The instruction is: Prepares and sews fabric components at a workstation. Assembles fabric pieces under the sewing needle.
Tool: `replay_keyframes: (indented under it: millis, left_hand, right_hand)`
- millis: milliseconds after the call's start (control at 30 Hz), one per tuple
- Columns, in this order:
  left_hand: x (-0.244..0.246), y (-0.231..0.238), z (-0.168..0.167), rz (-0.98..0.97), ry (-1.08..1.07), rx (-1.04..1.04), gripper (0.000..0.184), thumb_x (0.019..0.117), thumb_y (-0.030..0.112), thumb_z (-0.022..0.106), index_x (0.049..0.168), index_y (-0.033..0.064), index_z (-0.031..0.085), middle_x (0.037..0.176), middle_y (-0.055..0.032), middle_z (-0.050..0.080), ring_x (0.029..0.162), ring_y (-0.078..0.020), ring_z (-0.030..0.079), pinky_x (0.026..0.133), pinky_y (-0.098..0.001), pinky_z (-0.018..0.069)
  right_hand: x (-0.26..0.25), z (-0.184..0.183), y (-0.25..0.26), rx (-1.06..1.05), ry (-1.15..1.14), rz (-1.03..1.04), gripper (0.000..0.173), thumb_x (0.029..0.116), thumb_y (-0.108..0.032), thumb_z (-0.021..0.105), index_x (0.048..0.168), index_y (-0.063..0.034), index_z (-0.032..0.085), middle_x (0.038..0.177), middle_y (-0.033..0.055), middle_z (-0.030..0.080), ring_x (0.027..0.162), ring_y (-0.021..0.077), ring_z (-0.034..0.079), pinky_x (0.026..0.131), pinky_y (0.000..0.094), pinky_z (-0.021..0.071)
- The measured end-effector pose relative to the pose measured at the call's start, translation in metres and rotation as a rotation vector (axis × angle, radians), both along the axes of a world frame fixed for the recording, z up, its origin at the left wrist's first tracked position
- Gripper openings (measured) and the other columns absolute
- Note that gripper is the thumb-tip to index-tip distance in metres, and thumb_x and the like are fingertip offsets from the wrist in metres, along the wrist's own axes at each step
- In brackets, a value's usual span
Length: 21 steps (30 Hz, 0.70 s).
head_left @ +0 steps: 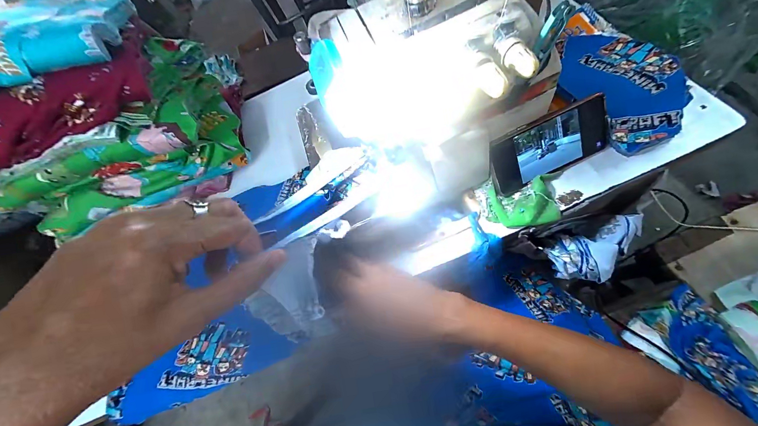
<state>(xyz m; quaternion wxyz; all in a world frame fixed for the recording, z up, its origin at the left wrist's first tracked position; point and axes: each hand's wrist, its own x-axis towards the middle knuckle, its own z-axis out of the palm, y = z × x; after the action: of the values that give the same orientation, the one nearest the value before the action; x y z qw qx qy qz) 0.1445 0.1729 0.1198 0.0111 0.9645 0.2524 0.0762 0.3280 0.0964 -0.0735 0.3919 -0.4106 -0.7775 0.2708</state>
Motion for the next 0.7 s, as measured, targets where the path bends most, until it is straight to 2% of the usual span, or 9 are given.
replay_keyframes:
  millis: [100,167,200,300,400,533,700]
  left_hand:
    - [-0.007,-0.005,-0.013,0.089,-0.011,0.002,0.037,0.0961,0.05,0.055,0.082,0.0187,0.069,0.084,0.0048,0.066,0.072,-0.0107,0.063,0.061,-0.0375,0.0519]
    - [-0.002,-0.012,-0.017,0.138,-0.027,-0.001,0.035,0.0974,0.042,0.057,0.087,0.0117,0.072,0.084,-0.0022,0.067,0.071,-0.0183,0.063,0.062,-0.044,0.0512]
    - [0.001,-0.014,-0.017,0.157,-0.038,0.005,0.034,0.0982,0.04,0.058,0.091,0.0106,0.073,0.085,-0.0034,0.067,0.073,-0.019,0.063,0.064,-0.0443,0.0515]
    - [0.002,-0.012,-0.019,0.167,-0.087,0.013,0.031,0.1,0.037,0.057,0.1,0.012,0.075,0.091,-0.0029,0.07,0.079,-0.0154,0.064,0.071,-0.0399,0.0525]
    - [0.004,-0.011,-0.019,0.152,-0.124,-0.008,0.03,0.0997,0.037,0.057,0.098,0.0131,0.075,0.089,0.0005,0.068,0.074,-0.0079,0.059,0.066,-0.0281,0.0489]
    - [0.006,-0.016,-0.017,0.172,-0.12,-0.021,0.027,0.0993,0.037,0.057,0.097,0.0159,0.074,0.087,0.0049,0.065,0.069,-0.0031,0.054,0.062,-0.0227,0.0442]
    - [0.006,-0.02,-0.018,0.178,-0.1,-0.006,0.028,0.0996,0.039,0.056,0.097,0.017,0.074,0.086,0.0058,0.064,0.068,-0.0045,0.052,0.062,-0.0254,0.0429]
  right_hand:
    - [0.023,-0.005,-0.004,0.007,-0.05,0.086,0.025,0.1006,-0.018,0.062,0.116,-0.0007,0.073,0.118,0.0191,0.069,0.107,0.0324,0.068,0.093,0.0476,0.0548]
    - [0.036,0.001,-0.007,0.111,0.021,0.014,0.019,0.1004,-0.015,0.062,0.104,-0.0026,0.076,0.104,0.0115,0.074,0.093,0.0231,0.073,0.082,0.0411,0.0596]
    - [0.042,0.005,-0.007,0.17,0.061,-0.037,0.016,0.0998,-0.013,0.063,0.101,-0.0036,0.075,0.098,0.0085,0.074,0.088,0.0191,0.072,0.079,0.0375,0.0603]
    - [0.054,0.028,-0.003,0.3,0.081,-0.211,0.012,0.0986,-0.012,0.065,0.101,-0.0064,0.075,0.096,0.006,0.072,0.086,0.0149,0.07,0.077,0.0312,0.0587]
    - [0.058,0.043,0.004,0.416,0.078,-0.336,0.012,0.0976,-0.011,0.067,0.102,-0.007,0.077,0.097,0.0073,0.07,0.091,0.0151,0.067,0.08,0.0272,0.0556]
    - [0.058,0.049,0.013,0.494,0.033,-0.404,0.015,0.0983,-0.01,0.065,0.106,-0.0058,0.077,0.1,0.0101,0.07,0.098,0.0216,0.066,0.088,0.0334,0.0537]
    - [0.055,0.052,0.02,0.52,-0.075,-0.49,0.018,0.0997,-0.019,0.066,0.105,-0.0059,0.077,0.097,0.0131,0.069,0.098,0.0297,0.065,0.085,0.0411,0.052]
